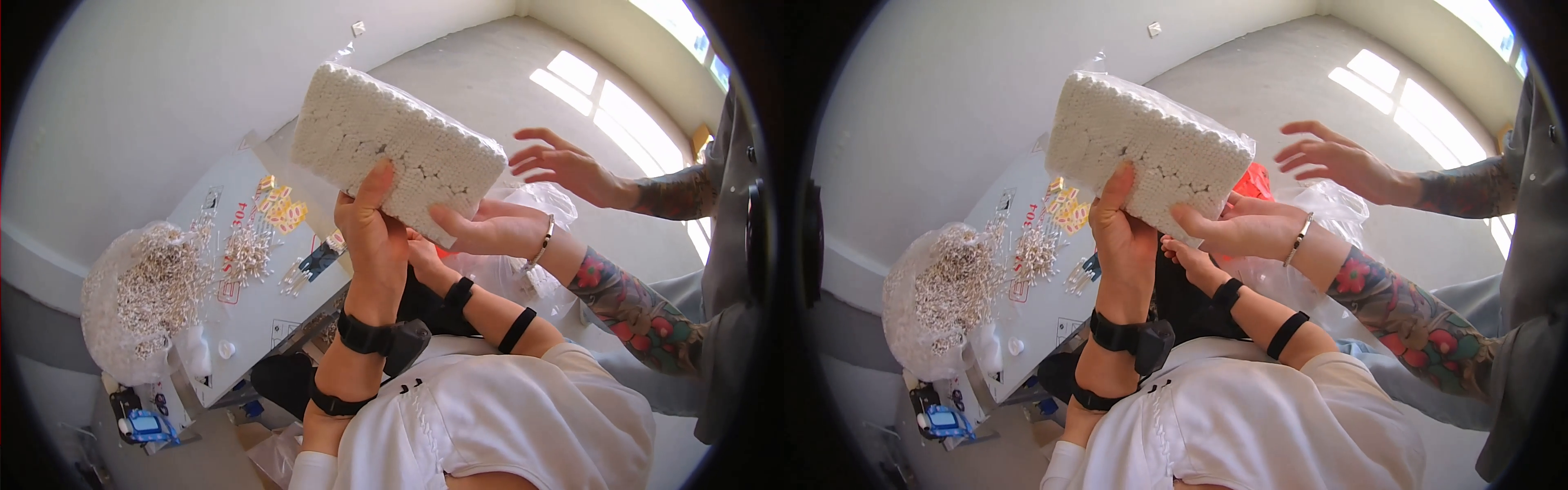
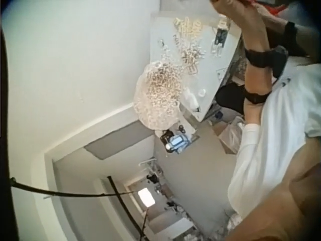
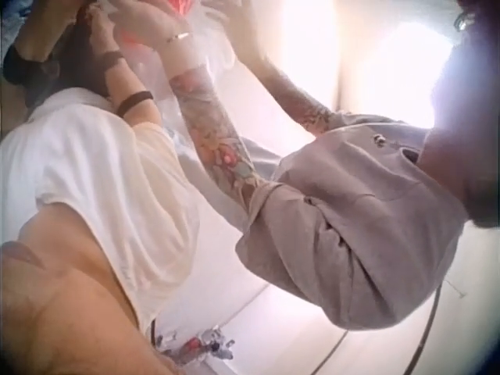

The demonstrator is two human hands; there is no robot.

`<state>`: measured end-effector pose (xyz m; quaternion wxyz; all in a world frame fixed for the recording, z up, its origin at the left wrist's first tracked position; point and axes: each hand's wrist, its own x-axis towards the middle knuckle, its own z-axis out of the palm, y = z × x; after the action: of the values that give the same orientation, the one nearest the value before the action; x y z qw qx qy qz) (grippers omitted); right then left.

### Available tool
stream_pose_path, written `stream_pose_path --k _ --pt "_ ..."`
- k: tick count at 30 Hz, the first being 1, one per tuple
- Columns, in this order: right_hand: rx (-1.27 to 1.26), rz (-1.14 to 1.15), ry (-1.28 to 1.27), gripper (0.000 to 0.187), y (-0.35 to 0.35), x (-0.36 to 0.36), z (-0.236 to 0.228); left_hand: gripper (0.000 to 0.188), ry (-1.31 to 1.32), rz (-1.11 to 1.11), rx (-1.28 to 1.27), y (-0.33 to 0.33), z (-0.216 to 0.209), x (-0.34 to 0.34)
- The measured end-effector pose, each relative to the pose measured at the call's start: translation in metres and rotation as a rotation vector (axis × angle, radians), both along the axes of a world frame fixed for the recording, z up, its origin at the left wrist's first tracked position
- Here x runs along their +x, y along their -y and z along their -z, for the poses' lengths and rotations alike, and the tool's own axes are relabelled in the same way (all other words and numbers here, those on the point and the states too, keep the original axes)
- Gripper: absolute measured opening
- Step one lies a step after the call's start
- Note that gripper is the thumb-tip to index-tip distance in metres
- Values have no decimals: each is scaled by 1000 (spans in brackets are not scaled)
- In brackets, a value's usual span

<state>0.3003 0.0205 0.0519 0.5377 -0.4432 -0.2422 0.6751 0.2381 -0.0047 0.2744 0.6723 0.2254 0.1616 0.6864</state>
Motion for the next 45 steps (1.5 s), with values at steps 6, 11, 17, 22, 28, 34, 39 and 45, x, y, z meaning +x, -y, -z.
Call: stream_pose_path --k 6,11,17,22,28,34,39,45 --pt "127 -369 -183 15 11 -15 -60 42 -120 -412 23 5 11 -60" --pt "207 -463 -607 47 8 -29 -86 42 -81 -602 22 17 17 -103" --pt "418 -518 -526 87 5 -77 -118 44 -110 -783 -56 27 49 -141" --pt "433 -571 -389 95 25 -116 -120 50 -191 -868 -76 49 70 -159" --pt "379 -619 -454 88 39 -137 -111 51 -323 -846 -43 79 88 -162" --pt "292 -650 -506 85 46 -144 -101 59 -356 -976 -125 83 94 -168" --pt "308 -664 -559 84 48 -146 -98 58 -386 -1013 -102 86 90 -166" --pt "305 -679 -614 77 49 -147 -103 54 -417 -1038 -58 87 88 -166"
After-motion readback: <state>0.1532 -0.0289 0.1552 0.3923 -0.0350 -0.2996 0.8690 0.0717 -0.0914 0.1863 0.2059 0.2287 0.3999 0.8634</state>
